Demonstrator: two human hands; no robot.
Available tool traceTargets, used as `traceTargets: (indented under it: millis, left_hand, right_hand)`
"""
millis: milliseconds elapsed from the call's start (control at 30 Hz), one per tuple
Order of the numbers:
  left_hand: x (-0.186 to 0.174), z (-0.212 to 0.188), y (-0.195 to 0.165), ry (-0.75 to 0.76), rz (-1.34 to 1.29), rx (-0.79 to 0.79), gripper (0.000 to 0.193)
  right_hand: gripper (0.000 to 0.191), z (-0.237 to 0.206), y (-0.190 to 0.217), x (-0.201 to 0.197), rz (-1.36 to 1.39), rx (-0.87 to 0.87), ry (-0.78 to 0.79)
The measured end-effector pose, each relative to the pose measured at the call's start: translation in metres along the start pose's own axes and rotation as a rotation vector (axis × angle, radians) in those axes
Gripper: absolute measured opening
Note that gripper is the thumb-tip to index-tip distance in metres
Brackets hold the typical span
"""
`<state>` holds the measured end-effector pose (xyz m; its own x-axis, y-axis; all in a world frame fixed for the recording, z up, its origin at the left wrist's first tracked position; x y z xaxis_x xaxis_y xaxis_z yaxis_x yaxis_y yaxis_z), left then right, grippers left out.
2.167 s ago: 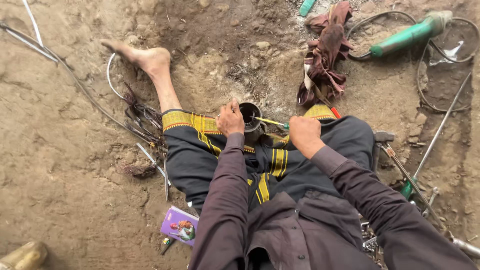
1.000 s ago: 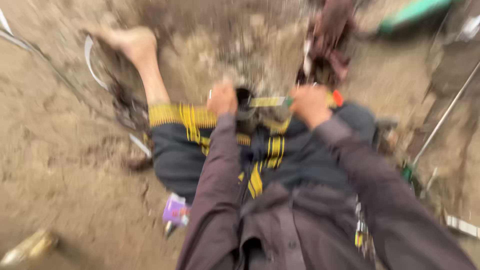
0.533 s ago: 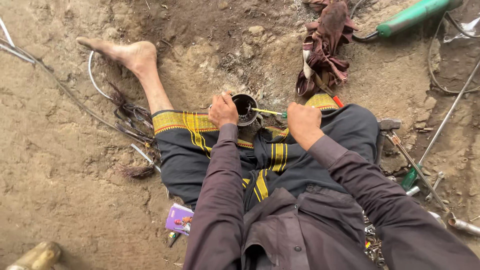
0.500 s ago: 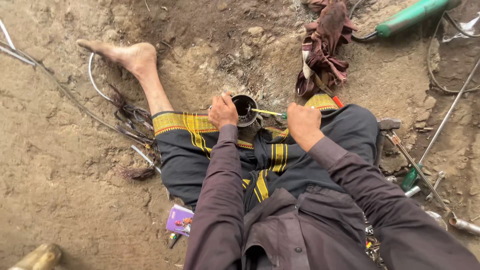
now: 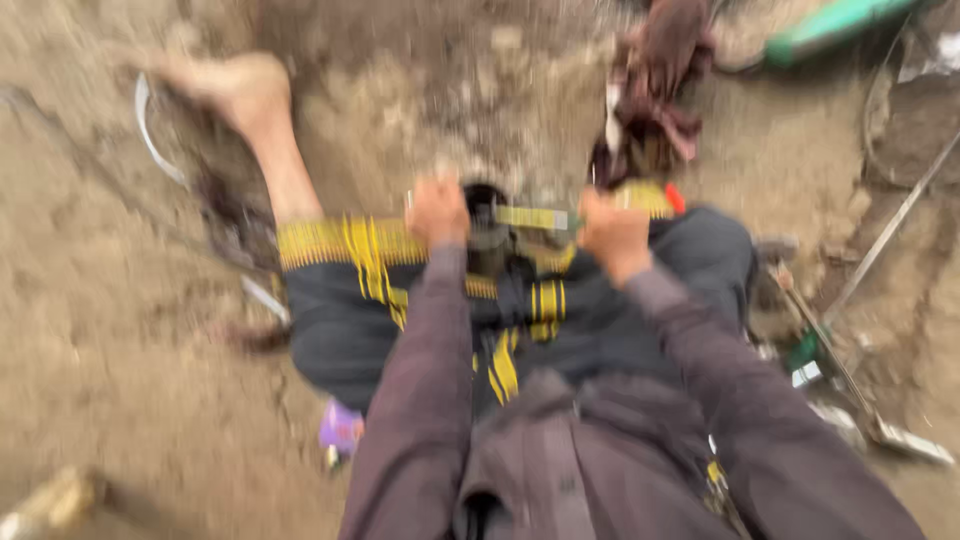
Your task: The person sits on the ground and works on a cylindrical motor stator, using a screwdriver, hammer, and pliers to adjust and remove internal components. The person repeatedly inserts and removes a metal rod and uses pliers to extract a small part from the stator.
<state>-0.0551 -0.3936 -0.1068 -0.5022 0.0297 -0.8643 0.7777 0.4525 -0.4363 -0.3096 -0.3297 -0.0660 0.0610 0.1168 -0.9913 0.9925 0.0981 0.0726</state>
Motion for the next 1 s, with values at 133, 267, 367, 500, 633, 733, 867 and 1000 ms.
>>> traceTargets:
  millis: [133, 267, 367, 500, 633, 733, 867, 1000]
  left_hand:
    - [-0.013, 0.003, -0.012, -0.008, 0.009, 0.079, 0.051]
    - [-0.025, -0.001, -0.008, -0.045, -0.022, 0.173, 0.045]
    - [-0.024, -0.005, 0.001, -0.044, -0.060, 0.202, 0.044]
    - [-0.021, -0.005, 0.006, -0.030, -0.093, 0.199, 0.044]
    - [-0.018, -0.002, 0.007, -0.037, -0.094, 0.212, 0.045]
    - [-0.014, 0.000, 0.012, -0.033, -0.105, 0.203, 0.046]
    - [-0.005, 0.003, 0.018, -0.004, -0.078, 0.182, 0.048]
    - [-0.003, 0.004, 0.019, -0.031, -0.067, 0.183, 0.050]
  right_hand:
    - [0.013, 0.027, 0.003, -0.038, 0.031, -0.062, 0.072]
    - [0.034, 0.005, 0.021, -0.066, 0.125, -0.100, 0.272]
    - [0.035, -0.024, 0.020, -0.088, 0.272, -0.031, 0.327]
    - [0.028, -0.050, 0.017, -0.106, 0.389, 0.055, 0.233]
    - [0.028, -0.051, 0.023, -0.101, 0.365, -0.013, 0.150]
    - [0.029, -0.044, 0.028, -0.090, 0.268, -0.052, 0.142]
    - [0.027, -0.030, 0.042, -0.084, 0.138, -0.147, 0.165]
    - [0.027, -0.012, 0.054, -0.100, 0.068, -0.187, 0.192]
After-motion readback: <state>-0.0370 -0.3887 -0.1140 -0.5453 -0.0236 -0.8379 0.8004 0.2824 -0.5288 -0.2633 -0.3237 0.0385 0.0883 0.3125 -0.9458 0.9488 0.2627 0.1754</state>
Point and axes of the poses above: each hand's wrist, its own z-axis towards the middle knuckle, its own x-axis out of the palm, y = z × x, the point moved 6 cm from there along z, towards the middle knuckle, and after that the axes turned 7 degrees about -z, right-handed, at the moved point
